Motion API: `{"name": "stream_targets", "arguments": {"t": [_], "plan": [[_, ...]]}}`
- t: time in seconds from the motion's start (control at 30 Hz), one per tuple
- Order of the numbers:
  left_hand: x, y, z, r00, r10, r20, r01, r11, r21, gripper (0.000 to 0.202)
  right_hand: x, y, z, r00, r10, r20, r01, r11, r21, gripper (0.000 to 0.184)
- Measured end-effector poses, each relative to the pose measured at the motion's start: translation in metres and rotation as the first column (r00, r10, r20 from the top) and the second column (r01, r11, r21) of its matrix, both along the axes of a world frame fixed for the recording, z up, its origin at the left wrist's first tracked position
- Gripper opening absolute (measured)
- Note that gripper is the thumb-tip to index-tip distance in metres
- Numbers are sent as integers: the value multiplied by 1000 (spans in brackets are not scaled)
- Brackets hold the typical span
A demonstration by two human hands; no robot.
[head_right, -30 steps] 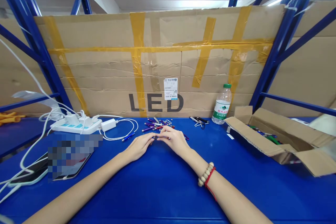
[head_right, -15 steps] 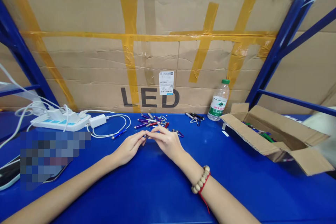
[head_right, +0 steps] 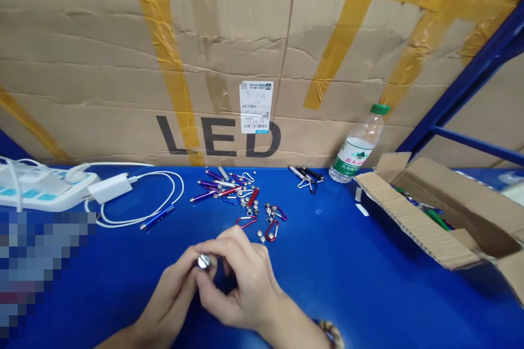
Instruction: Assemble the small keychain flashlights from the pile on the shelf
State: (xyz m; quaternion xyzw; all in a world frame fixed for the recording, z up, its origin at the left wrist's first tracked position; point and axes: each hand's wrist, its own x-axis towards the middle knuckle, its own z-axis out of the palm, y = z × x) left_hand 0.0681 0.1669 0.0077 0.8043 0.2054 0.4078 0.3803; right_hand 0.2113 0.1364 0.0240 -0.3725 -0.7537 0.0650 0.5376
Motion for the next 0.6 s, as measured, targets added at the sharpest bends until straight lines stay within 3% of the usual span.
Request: {"name": "stream_targets", "arguments": {"t": [0.27,0.5,0.6], "plan": [[3,-1,0,988,-133,78,139,987,-85,18,-4,0,-1,995,33,-92,-47,985,-163,30],[1,-1,2,999,-6,42,8,999,-52,17,1,1,-1,994,88,-69,-94,992,-82,30],[0,2,7,998,44,-50,-50,989,-138,18,0,5,3,998,-10,-55,7,999,-52,25]]}}
